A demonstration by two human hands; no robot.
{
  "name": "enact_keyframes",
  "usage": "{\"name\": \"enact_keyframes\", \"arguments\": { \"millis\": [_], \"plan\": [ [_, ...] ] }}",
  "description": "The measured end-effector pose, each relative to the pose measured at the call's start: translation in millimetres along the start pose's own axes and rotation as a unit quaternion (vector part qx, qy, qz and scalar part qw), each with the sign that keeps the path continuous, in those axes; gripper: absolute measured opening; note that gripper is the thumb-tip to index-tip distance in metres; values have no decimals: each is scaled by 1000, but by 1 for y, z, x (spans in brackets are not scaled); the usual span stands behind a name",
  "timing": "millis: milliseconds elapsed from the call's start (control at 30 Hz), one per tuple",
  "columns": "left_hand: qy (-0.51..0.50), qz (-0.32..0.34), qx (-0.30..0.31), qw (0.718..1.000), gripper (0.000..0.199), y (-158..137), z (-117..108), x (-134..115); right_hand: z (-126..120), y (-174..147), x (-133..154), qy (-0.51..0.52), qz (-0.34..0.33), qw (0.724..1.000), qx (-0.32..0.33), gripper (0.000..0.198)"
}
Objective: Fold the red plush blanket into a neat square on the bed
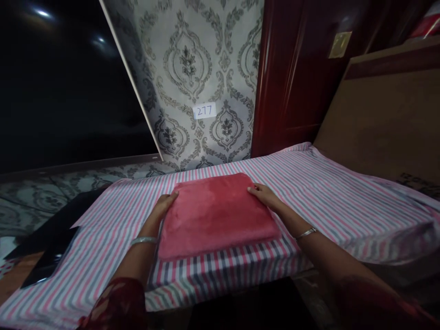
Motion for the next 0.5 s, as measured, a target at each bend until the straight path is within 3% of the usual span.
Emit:
{"name": "enact_keyframes", "arguments": {
  "millis": [67,200,500],
  "plan": [
    [1,1,-24,1000,27,8,-2,-6,5,9,0,71,28,997,14,21],
    [-35,12,-49,998,24,16,0,-8,11,23,7,113,43,992,23,22],
    [-200,41,44,978,46,24,15,-18,14,50,21,159,10,987,-16,66]
  ]
}}
Point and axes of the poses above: each hand's wrist, its own y-axis towards the middle knuckle, its own z-axis out of the palm, x = y × z, the point moved 7 cm from there along y, towards the middle knuckle, and after that the axes turned 9 degrees about x, right-handed, at the moved point
